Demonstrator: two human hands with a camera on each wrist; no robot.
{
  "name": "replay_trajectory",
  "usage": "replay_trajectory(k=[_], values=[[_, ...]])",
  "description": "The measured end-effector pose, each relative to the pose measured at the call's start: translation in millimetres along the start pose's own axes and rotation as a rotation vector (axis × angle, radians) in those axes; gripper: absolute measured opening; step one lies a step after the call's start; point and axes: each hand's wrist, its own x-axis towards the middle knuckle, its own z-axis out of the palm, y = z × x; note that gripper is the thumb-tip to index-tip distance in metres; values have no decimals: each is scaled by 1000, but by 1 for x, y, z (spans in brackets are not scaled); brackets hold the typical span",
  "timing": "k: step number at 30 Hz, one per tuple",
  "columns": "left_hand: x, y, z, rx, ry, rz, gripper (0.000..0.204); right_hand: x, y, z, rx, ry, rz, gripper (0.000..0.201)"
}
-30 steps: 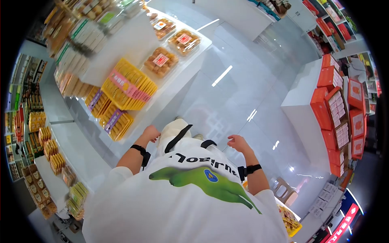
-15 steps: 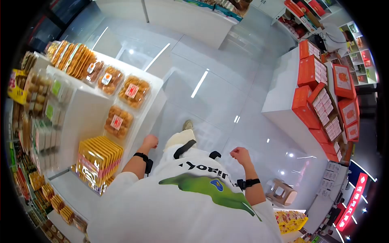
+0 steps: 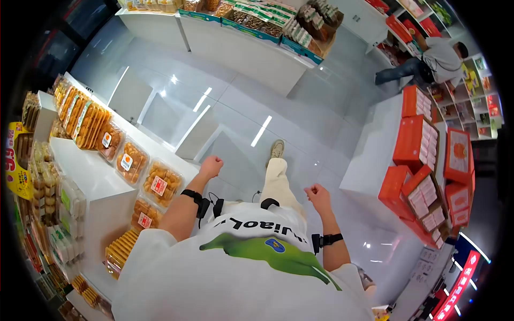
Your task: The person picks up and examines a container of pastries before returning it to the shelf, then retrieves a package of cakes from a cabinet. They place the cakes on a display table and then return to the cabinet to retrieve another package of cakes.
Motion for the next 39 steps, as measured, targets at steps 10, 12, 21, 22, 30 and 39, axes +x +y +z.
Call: replay_trajectory(k=[10,12,21,22,30,39], values=[[109,76,-62,-218,299,-181,28,338,-199,-21,-76,-362,-444,14],[108,101,-84,-356,334,-246,26,386,-260,-9,-166,-521,-534,12],[215,105,-155,-1153,405,-373,17,511,-480,117,-327,-881,-669,7],[232,104,-168,-1208,401,-383,17,518,-504,130,-393,-853,-691,7],[303,99,-275,-1953,496,-441,20,575,-685,225,-564,-902,-777,15],[327,45,-385,-2194,806,-432,20,590,-824,466,-578,-1230,-734,17]])
